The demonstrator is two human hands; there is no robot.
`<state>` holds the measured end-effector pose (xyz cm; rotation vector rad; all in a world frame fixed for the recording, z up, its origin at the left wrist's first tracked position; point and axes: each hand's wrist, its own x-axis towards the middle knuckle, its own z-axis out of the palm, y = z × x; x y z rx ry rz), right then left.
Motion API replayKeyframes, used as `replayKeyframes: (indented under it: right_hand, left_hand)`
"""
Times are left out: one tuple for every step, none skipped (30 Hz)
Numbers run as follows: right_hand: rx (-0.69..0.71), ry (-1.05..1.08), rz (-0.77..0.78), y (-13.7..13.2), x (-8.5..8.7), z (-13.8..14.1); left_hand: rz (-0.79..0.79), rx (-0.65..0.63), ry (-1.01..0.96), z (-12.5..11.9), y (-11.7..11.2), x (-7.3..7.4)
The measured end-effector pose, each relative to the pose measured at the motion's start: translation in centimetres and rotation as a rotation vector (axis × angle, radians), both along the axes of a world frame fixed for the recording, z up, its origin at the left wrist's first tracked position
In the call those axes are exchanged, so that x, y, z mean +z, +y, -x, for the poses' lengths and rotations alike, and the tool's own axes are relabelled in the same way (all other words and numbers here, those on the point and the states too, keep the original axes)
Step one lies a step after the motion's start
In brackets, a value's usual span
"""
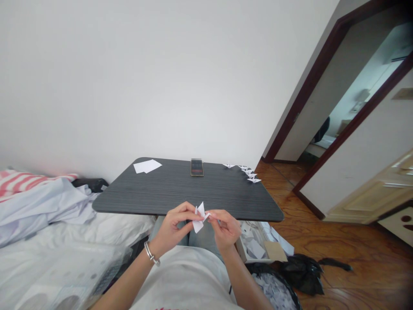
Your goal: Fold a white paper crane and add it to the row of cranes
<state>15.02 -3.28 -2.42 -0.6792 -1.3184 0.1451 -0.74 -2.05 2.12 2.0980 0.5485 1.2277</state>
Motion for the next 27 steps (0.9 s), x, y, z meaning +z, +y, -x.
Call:
replayKeyframes:
  right_hand:
    - [0.005,0.002,0.003,0.0,0.1,0.0]
    - [0.015,0.003,0.005,-0.1,0.1,0.0]
    - [0.031,0.002,0.007,-0.1,0.3,0.0]
    - [0.050,0.001,0.011,-0.1,0.4,0.0]
    - [0.072,0.002,0.014,-0.2,0.5,0.0]
    - [0.094,0.006,0.019,-0.2,0.7,0.0]
    - [0.114,0.011,0.025,-0.2,0.8,0.0]
    - [0.130,0.019,0.034,-0.2,0.9,0.0]
    - [0.141,0.030,0.043,-0.2,1.1,0.0]
    - [0.149,0.042,0.056,-0.2,1.2,0.1]
    - [0.155,0.054,0.072,-0.3,1.4,0.2]
    - [0.161,0.067,0.091,-0.3,1.5,0.3]
    - [0.166,0.084,0.112,-0.4,1.7,0.4]
    - [0.171,0.103,0.136,-0.5,1.8,0.5]
    - [0.177,0.128,0.161,-0.6,2.0,0.7]
    - [0.181,0.161,0.186,-0.6,2.1,0.9]
    - [0.188,0.197,0.211,-0.7,2.2,1.1]
    - [0.199,0.235,0.236,-0.7,2.3,1.2]
    - [0.214,0.271,0.260,-0.7,2.4,1.4]
    - [0.231,0.301,0.282,-0.7,2.4,1.5]
    - [0.247,0.326,0.300,-0.7,2.5,1.6]
    - [0.258,0.346,0.312,-0.7,2.5,1.7]
    - [0.263,0.363,0.316,-0.7,2.5,1.8]
    - [0.264,0.376,0.315,-0.7,2.5,1.8]
    - [0.262,0.386,0.311,-0.7,2.5,1.8]
    - [0.260,0.394,0.309,-0.6,2.5,1.9]
    - [0.261,0.400,0.309,-0.6,2.5,1.9]
  left_hand:
    - [-0.001,0.001,-0.001,0.0,0.0,0.0]
    - [-0.003,0.004,-0.002,0.0,0.0,0.0]
    - [-0.005,0.007,-0.005,0.0,0.0,-0.1]
    - [-0.007,0.013,-0.009,0.0,0.0,-0.2]
    - [-0.009,0.019,-0.013,0.0,0.1,-0.2]
    - [-0.010,0.025,-0.016,0.1,0.1,-0.3]
    - [-0.011,0.031,-0.020,0.1,0.2,-0.3]
    - [-0.013,0.037,-0.023,0.1,0.2,-0.3]
    - [-0.017,0.043,-0.022,0.2,0.2,-0.3]
    - [-0.021,0.048,-0.021,0.2,0.3,-0.3]
    - [-0.028,0.054,-0.019,0.2,0.3,-0.2]
    - [-0.035,0.059,-0.016,0.3,0.3,-0.2]
    - [-0.043,0.065,-0.011,0.3,0.3,-0.2]
    - [-0.051,0.072,-0.004,0.3,0.3,-0.1]
    - [-0.063,0.081,0.002,0.3,0.3,-0.1]
    - [-0.075,0.090,0.009,0.3,0.3,0.0]
    - [-0.087,0.100,0.017,0.3,0.3,0.0]
    - [-0.099,0.107,0.024,0.3,0.3,0.0]
    - [-0.110,0.111,0.030,0.2,0.2,0.1]
    - [-0.120,0.112,0.036,0.2,0.2,0.1]
    - [-0.128,0.112,0.042,0.2,0.2,0.0]
    - [-0.135,0.111,0.046,0.1,0.2,0.0]
    - [-0.141,0.113,0.049,0.1,0.2,0.0]
    - [-0.146,0.116,0.052,0.1,0.2,-0.1]
    - [-0.149,0.120,0.053,0.1,0.2,-0.1]
    - [-0.152,0.125,0.052,0.1,0.2,-0.2]
    - [-0.155,0.129,0.052,0.1,0.2,-0.2]
